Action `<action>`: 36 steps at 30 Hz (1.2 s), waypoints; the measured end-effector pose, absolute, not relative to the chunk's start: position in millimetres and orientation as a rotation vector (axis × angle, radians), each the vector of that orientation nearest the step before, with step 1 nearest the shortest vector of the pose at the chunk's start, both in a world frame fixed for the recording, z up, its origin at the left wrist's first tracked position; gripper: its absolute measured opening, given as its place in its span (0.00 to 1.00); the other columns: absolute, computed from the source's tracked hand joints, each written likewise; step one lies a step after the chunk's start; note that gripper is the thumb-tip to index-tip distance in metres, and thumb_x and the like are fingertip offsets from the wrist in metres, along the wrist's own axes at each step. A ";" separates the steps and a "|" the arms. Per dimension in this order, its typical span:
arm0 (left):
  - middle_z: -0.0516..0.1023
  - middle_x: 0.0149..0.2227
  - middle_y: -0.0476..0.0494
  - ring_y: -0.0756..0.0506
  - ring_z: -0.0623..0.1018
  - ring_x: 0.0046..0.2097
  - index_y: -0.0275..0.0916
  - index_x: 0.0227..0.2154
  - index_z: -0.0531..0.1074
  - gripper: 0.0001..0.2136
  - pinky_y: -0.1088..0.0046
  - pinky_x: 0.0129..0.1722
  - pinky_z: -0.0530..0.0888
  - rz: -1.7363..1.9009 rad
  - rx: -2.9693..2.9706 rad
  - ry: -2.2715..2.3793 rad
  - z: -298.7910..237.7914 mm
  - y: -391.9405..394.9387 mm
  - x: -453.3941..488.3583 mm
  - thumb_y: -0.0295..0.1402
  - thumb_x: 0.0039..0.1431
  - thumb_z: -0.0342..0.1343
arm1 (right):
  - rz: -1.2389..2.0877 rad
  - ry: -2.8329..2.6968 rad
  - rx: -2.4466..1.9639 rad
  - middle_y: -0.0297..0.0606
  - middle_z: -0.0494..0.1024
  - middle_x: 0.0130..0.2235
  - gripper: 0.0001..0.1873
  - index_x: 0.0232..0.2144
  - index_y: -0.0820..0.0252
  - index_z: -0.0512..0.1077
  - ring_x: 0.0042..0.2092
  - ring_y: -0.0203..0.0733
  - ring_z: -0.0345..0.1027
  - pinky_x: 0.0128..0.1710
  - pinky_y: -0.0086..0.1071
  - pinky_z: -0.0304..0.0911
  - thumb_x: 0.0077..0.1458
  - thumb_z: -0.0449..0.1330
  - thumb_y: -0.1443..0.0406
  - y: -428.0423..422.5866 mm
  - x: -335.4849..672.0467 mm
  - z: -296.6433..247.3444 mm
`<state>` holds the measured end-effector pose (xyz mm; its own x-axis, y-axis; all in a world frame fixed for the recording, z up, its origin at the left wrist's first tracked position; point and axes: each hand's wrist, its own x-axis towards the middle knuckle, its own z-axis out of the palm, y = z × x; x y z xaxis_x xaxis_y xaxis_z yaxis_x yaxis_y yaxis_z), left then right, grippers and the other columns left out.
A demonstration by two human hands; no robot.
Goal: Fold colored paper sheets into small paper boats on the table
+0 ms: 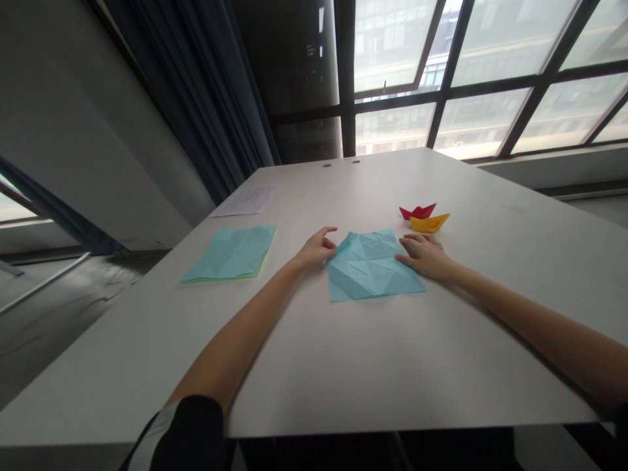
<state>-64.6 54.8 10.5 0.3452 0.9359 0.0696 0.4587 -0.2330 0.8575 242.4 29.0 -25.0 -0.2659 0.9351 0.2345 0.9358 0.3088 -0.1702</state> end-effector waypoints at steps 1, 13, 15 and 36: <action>0.72 0.29 0.48 0.50 0.73 0.31 0.34 0.50 0.62 0.29 0.73 0.34 0.69 0.824 1.762 1.206 10.1 55.5 -64.6 0.25 0.40 0.57 | 0.008 -2.285 -1.698 0.45 0.64 0.55 0.33 0.50 0.57 0.66 0.56 0.62 0.51 0.50 0.54 0.52 0.50 0.46 0.44 29.4 242.7 -24.9; 0.73 0.27 0.49 0.52 0.71 0.29 0.35 0.26 0.69 0.09 0.73 0.35 0.67 1.067 1.457 1.015 6.4 58.4 -68.7 0.30 0.38 0.60 | 0.393 -2.082 -1.539 0.41 0.74 0.46 0.24 0.39 0.57 0.73 0.49 0.53 0.64 0.48 0.46 0.59 0.43 0.58 0.50 35.2 247.1 -19.4; 0.73 0.26 0.49 0.52 0.71 0.29 0.35 0.25 0.69 0.10 0.74 0.35 0.67 1.062 1.470 0.972 5.6 58.7 -69.8 0.30 0.37 0.62 | 0.567 -2.015 -1.450 0.39 0.76 0.40 0.19 0.34 0.57 0.74 0.43 0.49 0.68 0.43 0.42 0.63 0.42 0.60 0.52 37.0 249.1 -19.2; 0.76 0.40 0.41 0.42 0.72 0.45 0.39 0.39 0.73 0.14 0.66 0.46 0.66 0.160 2.786 1.335 34.2 20.3 -37.0 0.40 0.55 0.48 | 0.354 -2.468 -1.071 0.39 0.77 0.39 0.16 0.37 0.57 0.74 0.42 0.45 0.67 0.44 0.40 0.61 0.50 0.49 0.69 19.7 232.2 3.7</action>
<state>-37.0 20.3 34.2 0.6222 0.7795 0.0724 0.7745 -0.6264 0.0879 232.2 19.7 3.7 -0.6122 0.7396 0.2795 0.6311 0.6700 -0.3909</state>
